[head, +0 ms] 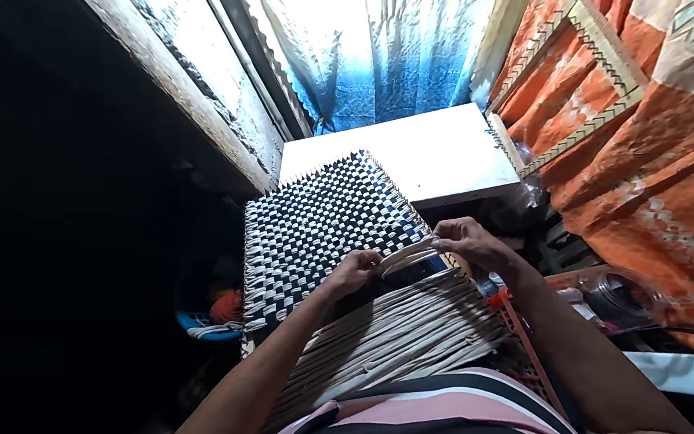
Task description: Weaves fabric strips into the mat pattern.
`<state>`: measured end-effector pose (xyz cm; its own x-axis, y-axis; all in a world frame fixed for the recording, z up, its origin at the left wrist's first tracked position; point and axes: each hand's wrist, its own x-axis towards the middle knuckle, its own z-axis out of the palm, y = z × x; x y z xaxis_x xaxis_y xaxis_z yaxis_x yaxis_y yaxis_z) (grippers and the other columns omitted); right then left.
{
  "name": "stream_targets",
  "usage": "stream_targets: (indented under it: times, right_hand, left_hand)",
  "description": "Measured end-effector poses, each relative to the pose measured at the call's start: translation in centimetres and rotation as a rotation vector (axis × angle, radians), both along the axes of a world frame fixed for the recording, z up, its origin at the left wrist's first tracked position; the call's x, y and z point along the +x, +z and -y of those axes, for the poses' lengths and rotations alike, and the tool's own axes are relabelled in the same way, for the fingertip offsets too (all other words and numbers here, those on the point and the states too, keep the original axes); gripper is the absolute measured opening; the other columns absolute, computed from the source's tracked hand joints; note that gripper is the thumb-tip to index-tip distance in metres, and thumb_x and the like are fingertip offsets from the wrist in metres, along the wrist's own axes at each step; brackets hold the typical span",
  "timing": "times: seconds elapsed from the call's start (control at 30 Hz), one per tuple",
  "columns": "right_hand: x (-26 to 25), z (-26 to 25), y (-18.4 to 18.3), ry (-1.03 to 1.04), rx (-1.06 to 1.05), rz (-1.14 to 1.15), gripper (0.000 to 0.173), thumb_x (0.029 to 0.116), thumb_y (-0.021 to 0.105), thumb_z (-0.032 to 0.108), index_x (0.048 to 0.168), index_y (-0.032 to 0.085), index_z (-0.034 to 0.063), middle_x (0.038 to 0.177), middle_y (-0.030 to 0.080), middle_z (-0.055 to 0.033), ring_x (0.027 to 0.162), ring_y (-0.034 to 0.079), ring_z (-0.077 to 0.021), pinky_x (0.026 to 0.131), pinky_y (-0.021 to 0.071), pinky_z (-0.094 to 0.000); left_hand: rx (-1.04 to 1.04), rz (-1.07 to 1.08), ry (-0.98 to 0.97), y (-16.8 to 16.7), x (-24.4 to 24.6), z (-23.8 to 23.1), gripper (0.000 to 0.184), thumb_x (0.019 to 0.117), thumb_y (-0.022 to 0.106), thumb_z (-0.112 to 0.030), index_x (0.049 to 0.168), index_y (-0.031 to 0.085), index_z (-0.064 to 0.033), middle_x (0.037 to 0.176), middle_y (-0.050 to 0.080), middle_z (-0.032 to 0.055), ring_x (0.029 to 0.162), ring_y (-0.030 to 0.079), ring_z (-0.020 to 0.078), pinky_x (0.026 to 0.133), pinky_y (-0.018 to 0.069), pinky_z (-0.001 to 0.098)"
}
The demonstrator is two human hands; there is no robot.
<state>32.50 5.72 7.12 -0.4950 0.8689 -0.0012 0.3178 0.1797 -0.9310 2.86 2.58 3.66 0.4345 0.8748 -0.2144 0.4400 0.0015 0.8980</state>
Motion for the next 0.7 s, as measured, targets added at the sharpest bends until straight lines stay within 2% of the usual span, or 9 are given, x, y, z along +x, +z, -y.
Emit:
stream_targets:
  times: [0.1,0.17,0.2,0.27,0.33,0.43,0.5,0.6,0.7]
  right_hand:
    - [-1.4,0.4,-0.8,-0.152,0.185,0.412,0.008,0.0972,0.061,0.01,0.094,0.066,0.0041,0.076,0.063,-0.0117,0.069,0.063,-0.0268,0.063,0.0521,-0.0515]
    - [-2.2,0.4,-1.1,-0.229,0.171,0.449,0.011,0.0994,0.058,0.012,0.097,0.065,0.0042,0.077,0.063,-0.0135,0.07,0.064,-0.03,0.065,0.0527,-0.0552]
    - [-2.3,0.2,-1.1,-0.256,0.138,0.39,0.012,0.1005,0.057,0.012,0.097,0.064,0.003,0.076,0.061,-0.0138,0.068,0.061,-0.0289,0.063,0.0505,-0.0525]
    - [-2.0,-0.1,-1.1,-0.288,0.069,0.222,0.014,0.1023,0.057,0.012,0.093,0.063,0.0035,0.069,0.056,-0.0097,0.057,0.051,-0.0195,0.053,0.0435,-0.0383]
    - [-2.0,-0.2,-0.9,-0.307,-0.003,0.109,0.014,0.1029,0.057,0.013,0.093,0.062,0.0041,0.067,0.053,-0.0074,0.053,0.047,-0.0141,0.05,0.0399,-0.031]
    - [-2.8,-1.1,-0.4,-0.347,-0.077,-0.002,0.014,0.1016,0.058,0.009,0.089,0.062,0.0038,0.066,0.05,-0.0027,0.053,0.043,-0.0082,0.051,0.0363,-0.0242]
    - [-3.2,-1.4,-0.2,-0.362,-0.127,-0.051,0.014,0.1012,0.06,0.009,0.088,0.062,0.0045,0.065,0.05,-0.001,0.051,0.041,-0.0062,0.049,0.0343,-0.0219]
    - [-3.5,-1.5,-0.4,-0.375,-0.175,-0.102,0.013,0.0995,0.06,0.009,0.087,0.063,0.0056,0.063,0.051,0.0007,0.049,0.041,-0.0048,0.047,0.0351,-0.0205]
    - [-3.2,-1.1,-0.5,-0.37,-0.25,-0.161,0.013,0.1024,0.057,0.013,0.093,0.063,0.0075,0.065,0.054,0.0023,0.05,0.045,-0.0025,0.048,0.0388,-0.0182]
  left_hand:
    - [-0.118,0.15,0.02,0.3,-0.7,-0.1,0.01,0.1027,0.058,-0.011,0.102,0.067,-0.0061,0.083,0.065,-0.0038,0.071,0.057,0.0019,0.065,0.0476,0.0202]
    - [-0.111,0.126,-0.012,-0.5,-0.6,-0.4,0.012,0.1032,0.057,-0.013,0.101,0.066,-0.005,0.082,0.063,-0.0033,0.069,0.056,0.0023,0.065,0.0476,0.0206]
    - [-0.07,0.087,-0.046,-1.0,-0.5,-0.7,0.013,0.1028,0.059,-0.015,0.102,0.065,-0.0032,0.082,0.063,-0.0024,0.069,0.056,0.0021,0.065,0.0482,0.0209]
    - [0.009,0.015,-0.116,-1.8,-0.2,-1.1,0.02,0.1003,0.064,-0.02,0.104,0.065,-0.0008,0.084,0.063,-0.0001,0.071,0.057,0.0028,0.069,0.0495,0.0228]
    - [0.043,-0.02,-0.155,-2.1,-0.2,-1.1,0.03,0.0971,0.069,-0.022,0.113,0.063,0.0017,0.089,0.063,0.0029,0.076,0.058,0.005,0.074,0.0512,0.0248]
    - [0.115,-0.087,-0.051,-1.9,0.4,-0.1,0.042,0.0955,0.07,-0.021,0.127,0.054,0.0019,0.09,0.063,0.006,0.075,0.059,0.0092,0.075,0.0526,0.0284]
    - [0.188,-0.137,0.078,-2.4,1.3,0.9,0.045,0.0934,0.068,-0.019,0.13,0.052,0.0011,0.085,0.063,0.0055,0.071,0.06,0.0119,0.072,0.0529,0.032]
    - [0.342,-0.201,0.236,-3.5,2.5,2.4,0.041,0.0914,0.068,-0.017,0.126,0.054,0.001,0.085,0.067,0.0064,0.073,0.064,0.015,0.073,0.0551,0.0338]
    - [0.579,-0.257,0.317,-4.3,3.2,3.4,0.027,0.0897,0.07,-0.014,0.11,0.067,0.0021,0.085,0.069,0.0131,0.075,0.067,0.0245,0.073,0.0558,0.039]
